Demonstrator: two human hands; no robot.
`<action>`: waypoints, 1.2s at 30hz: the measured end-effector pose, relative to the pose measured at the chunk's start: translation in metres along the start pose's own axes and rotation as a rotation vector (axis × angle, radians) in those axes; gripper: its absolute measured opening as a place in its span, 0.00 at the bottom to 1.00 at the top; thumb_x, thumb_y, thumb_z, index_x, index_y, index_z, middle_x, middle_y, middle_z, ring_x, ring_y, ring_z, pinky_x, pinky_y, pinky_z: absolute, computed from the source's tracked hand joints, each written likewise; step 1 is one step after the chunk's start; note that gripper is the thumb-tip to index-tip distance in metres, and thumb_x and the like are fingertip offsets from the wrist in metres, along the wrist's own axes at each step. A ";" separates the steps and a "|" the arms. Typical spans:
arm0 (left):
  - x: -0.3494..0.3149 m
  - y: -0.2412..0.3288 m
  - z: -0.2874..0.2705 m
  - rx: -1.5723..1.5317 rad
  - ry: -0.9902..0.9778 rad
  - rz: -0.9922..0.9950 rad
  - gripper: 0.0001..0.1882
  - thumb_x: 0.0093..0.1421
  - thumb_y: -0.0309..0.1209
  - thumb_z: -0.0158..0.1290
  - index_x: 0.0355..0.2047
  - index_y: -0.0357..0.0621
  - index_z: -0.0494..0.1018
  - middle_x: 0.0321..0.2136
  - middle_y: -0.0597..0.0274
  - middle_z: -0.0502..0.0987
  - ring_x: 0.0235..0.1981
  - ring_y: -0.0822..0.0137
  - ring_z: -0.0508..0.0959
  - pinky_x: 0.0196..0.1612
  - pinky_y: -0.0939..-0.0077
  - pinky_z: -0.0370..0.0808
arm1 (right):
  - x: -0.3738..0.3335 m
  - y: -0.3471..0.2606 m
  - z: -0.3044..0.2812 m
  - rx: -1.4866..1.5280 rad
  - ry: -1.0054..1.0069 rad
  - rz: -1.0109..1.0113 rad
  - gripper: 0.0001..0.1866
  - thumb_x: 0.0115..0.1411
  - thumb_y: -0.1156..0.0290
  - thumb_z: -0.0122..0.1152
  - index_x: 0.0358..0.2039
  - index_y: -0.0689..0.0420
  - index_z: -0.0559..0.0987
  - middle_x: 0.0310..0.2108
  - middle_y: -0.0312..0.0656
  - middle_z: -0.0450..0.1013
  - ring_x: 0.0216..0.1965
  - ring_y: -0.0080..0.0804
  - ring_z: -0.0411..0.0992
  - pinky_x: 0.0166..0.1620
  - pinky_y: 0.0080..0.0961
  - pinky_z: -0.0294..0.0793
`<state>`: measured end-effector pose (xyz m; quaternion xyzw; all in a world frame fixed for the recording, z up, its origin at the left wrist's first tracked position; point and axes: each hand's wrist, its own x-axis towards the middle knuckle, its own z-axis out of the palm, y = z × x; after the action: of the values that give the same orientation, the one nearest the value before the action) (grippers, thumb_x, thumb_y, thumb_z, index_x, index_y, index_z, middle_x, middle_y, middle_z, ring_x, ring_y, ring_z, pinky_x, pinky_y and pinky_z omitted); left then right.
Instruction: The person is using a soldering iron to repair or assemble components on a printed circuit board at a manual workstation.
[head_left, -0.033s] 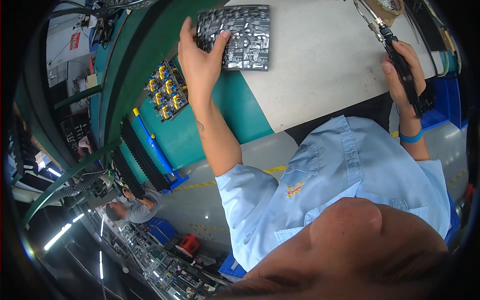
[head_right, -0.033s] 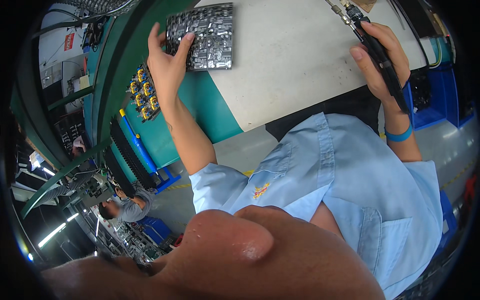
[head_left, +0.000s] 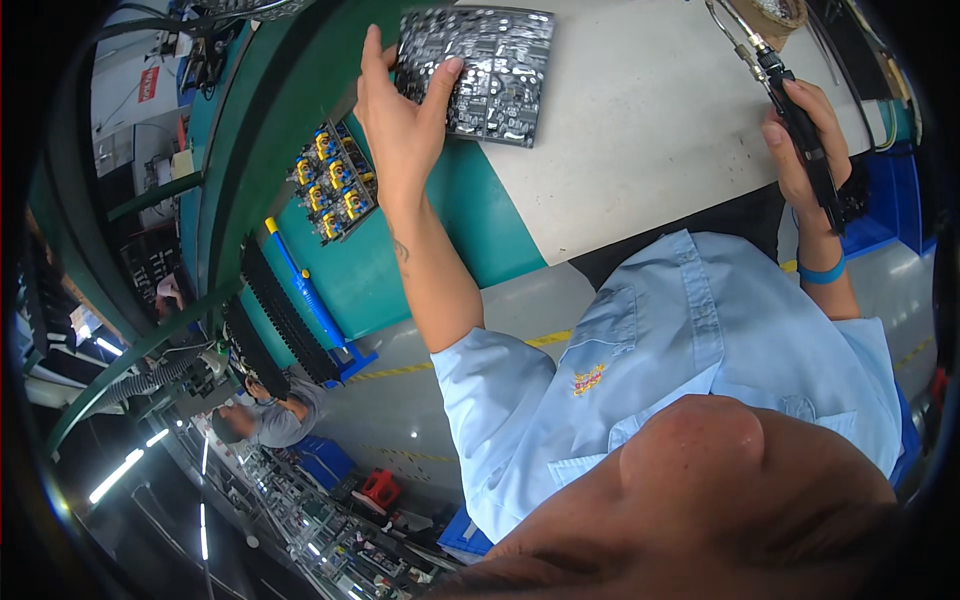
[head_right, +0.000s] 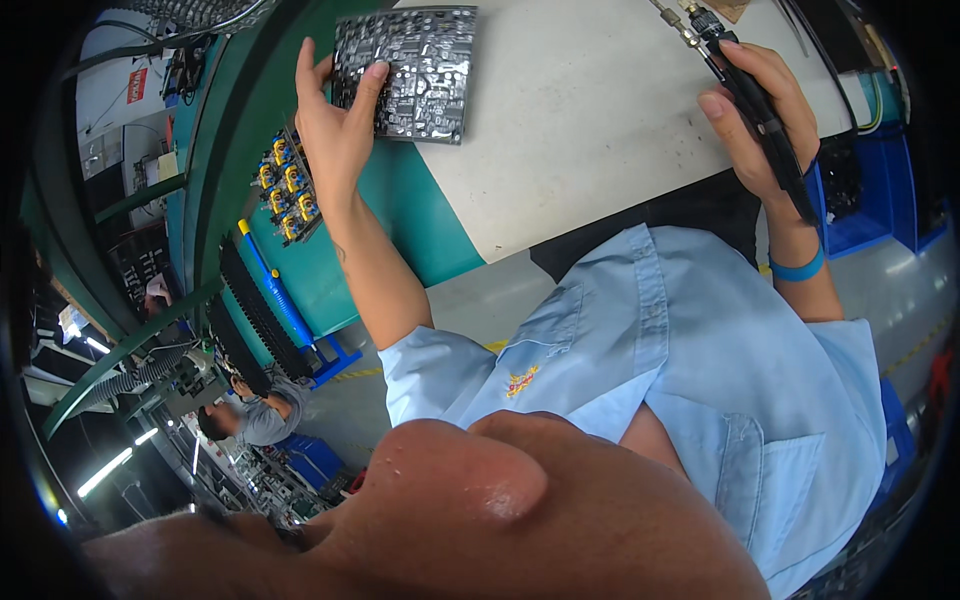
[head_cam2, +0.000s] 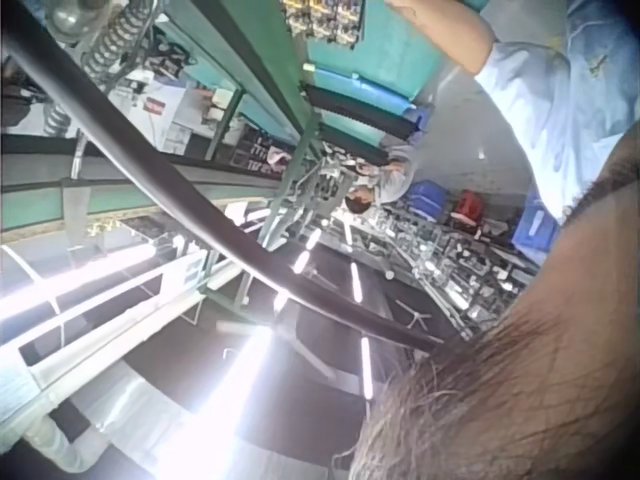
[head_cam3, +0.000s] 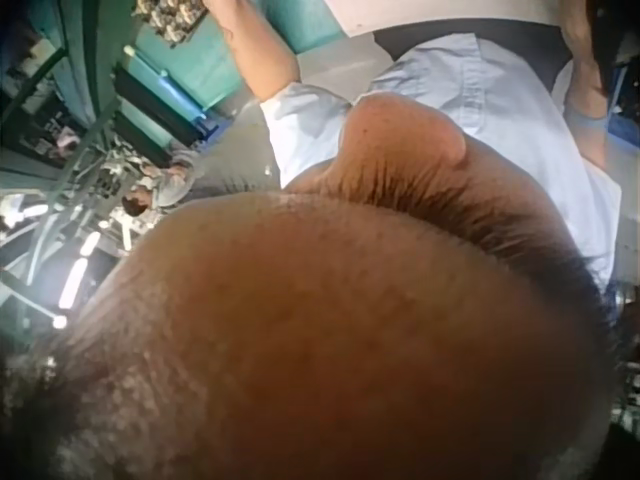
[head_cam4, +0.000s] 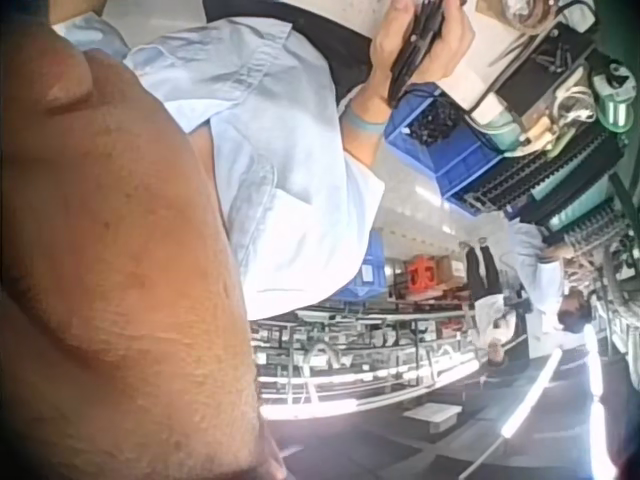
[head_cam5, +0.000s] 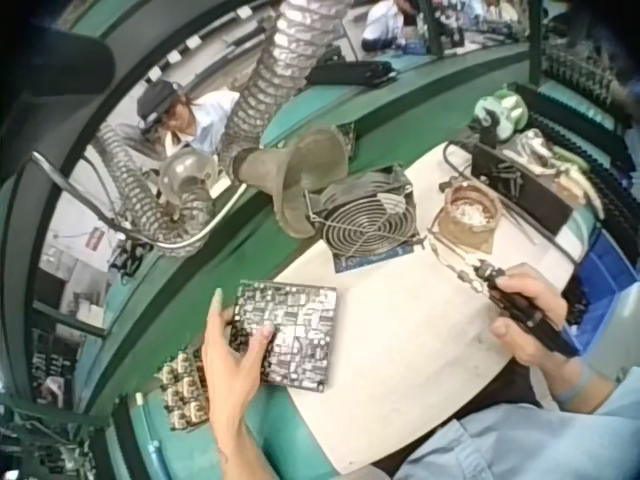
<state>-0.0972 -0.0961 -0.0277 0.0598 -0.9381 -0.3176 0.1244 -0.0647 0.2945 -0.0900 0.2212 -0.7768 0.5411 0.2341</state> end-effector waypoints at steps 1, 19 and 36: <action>0.002 -0.002 0.002 0.057 0.056 0.087 0.47 0.55 0.57 0.63 0.60 0.28 0.65 0.51 0.38 0.74 0.50 0.49 0.74 0.59 0.57 0.65 | 0.001 0.000 0.000 -0.001 -0.001 -0.010 0.24 0.55 0.75 0.71 0.53 0.63 0.77 0.48 0.50 0.75 0.36 0.31 0.76 0.42 0.20 0.75; 0.009 -0.025 0.011 -0.891 -0.184 -0.188 0.21 0.68 0.38 0.55 0.53 0.35 0.69 0.44 0.55 0.78 0.39 0.66 0.80 0.43 0.73 0.77 | 0.001 0.000 -0.006 0.019 -0.084 -0.020 0.23 0.55 0.79 0.67 0.53 0.65 0.75 0.50 0.52 0.72 0.38 0.36 0.74 0.45 0.25 0.74; 0.013 -0.019 0.032 -1.240 -0.072 -0.189 0.17 0.75 0.38 0.38 0.52 0.39 0.69 0.41 0.55 0.78 0.39 0.66 0.79 0.42 0.70 0.78 | 0.019 -0.033 0.029 0.146 -0.262 0.017 0.26 0.51 0.82 0.70 0.53 0.64 0.77 0.47 0.50 0.75 0.41 0.36 0.75 0.44 0.25 0.75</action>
<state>-0.1174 -0.0950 -0.0609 0.0487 -0.5738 -0.8140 0.0758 -0.0637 0.2554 -0.0634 0.2998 -0.7612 0.5645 0.1098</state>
